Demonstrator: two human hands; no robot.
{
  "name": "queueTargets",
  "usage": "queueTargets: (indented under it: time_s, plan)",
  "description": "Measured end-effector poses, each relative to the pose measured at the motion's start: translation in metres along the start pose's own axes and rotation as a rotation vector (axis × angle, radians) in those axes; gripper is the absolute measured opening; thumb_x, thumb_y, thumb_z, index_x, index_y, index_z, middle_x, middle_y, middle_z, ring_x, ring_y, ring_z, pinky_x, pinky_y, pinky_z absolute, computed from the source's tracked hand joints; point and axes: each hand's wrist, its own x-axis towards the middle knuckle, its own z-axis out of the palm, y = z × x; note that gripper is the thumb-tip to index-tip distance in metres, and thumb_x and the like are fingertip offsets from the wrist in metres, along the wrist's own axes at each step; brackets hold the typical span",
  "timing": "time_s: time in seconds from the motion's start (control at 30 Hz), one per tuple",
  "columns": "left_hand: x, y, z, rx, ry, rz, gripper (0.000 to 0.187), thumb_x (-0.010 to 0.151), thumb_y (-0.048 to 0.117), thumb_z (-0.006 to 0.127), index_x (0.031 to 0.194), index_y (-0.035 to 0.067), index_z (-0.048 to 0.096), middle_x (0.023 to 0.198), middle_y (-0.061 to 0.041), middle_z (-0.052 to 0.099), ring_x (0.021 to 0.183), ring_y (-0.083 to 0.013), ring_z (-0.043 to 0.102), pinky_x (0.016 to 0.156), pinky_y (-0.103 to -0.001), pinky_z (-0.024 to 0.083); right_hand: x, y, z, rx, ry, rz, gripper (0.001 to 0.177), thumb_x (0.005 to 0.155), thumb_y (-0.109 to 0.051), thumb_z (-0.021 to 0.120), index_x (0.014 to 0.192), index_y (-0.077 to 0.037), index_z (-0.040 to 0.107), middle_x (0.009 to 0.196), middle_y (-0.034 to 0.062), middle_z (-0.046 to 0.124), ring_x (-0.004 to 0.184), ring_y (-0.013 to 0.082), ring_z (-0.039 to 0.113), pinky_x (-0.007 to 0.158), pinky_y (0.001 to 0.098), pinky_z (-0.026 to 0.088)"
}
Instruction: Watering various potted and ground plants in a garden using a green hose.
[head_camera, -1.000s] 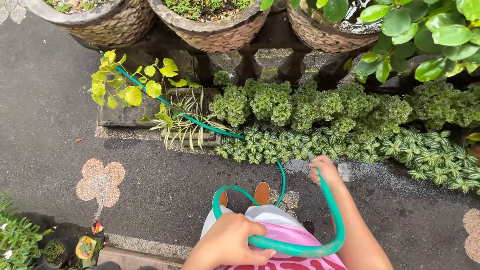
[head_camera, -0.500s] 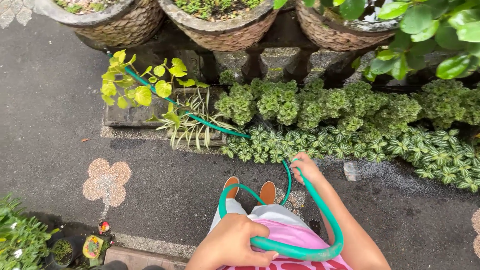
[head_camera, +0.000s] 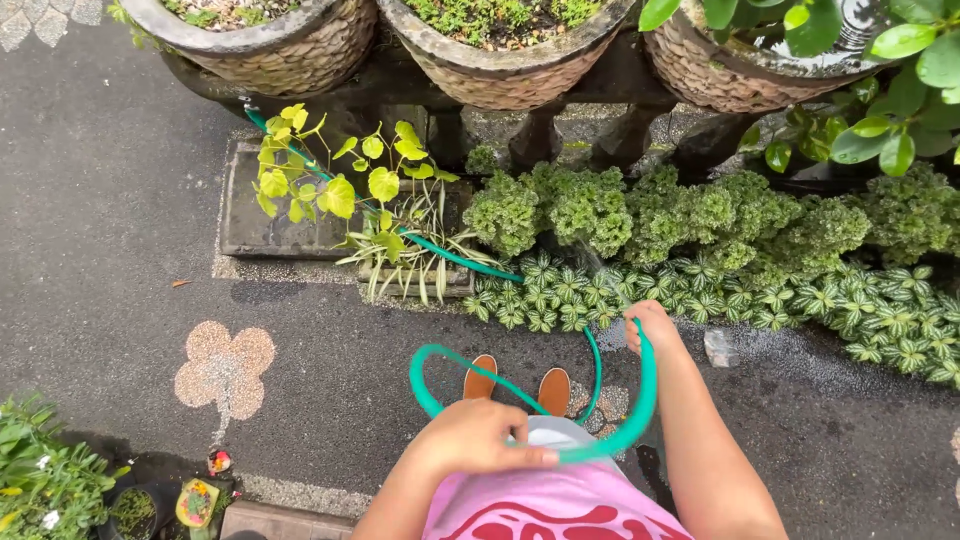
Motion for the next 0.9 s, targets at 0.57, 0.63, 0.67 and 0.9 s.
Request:
queueTargets:
  time_s: [0.57,0.63,0.67,0.9]
  plan:
    - [0.05,-0.058,0.043,0.23,0.085,0.065,0.058,0.102,0.066,0.037,0.114,0.022,0.071,0.095,-0.016,0.074,0.096,-0.0413,0.068,0.073,-0.053,0.049,-0.04,0.011,0.11,0.209,0.294,-0.05,0.016,0.097,-0.002,0.052,0.101,-0.011,0.04,0.058,0.0068,0.039,0.042,0.0196,0.032,0.042,0.0374,0.023]
    - [0.05,-0.054,0.041,0.251,0.067,0.095,0.057,0.102,0.065,0.036,0.117,0.022,0.071,0.094,-0.016,0.073,0.095,-0.0415,0.067,0.073,-0.054,0.049,-0.043,0.012,0.108,0.245,0.341,-0.062,0.016,0.098,-0.002,0.053,0.096,-0.011,0.04,0.056,0.008,0.039,0.041,0.021,0.032,0.043,0.0389,0.023]
    - [0.051,-0.053,0.042,0.263,0.032,0.112,0.057,0.102,0.065,0.035,0.117,0.021,0.069,0.095,-0.016,0.073,0.095,-0.0421,0.067,0.072,-0.055,0.049,-0.044,0.011,0.109,0.2,0.297,-0.059,0.014,0.097,-0.001,0.051,0.098,-0.011,0.041,0.057,0.0077,0.04,0.04,0.0205,0.031,0.042,0.0381,0.024]
    - [0.063,-0.053,0.06,0.294,-0.053,0.171,0.063,0.104,0.064,0.035,0.102,0.012,0.069,0.099,-0.016,0.073,0.097,-0.0427,0.066,0.072,-0.055,0.047,-0.038,0.027,0.093,0.085,0.219,-0.018,0.021,0.089,0.002,0.058,0.095,-0.011,0.042,0.058,0.0095,0.039,0.038,0.0228,0.033,0.039,0.039,0.024]
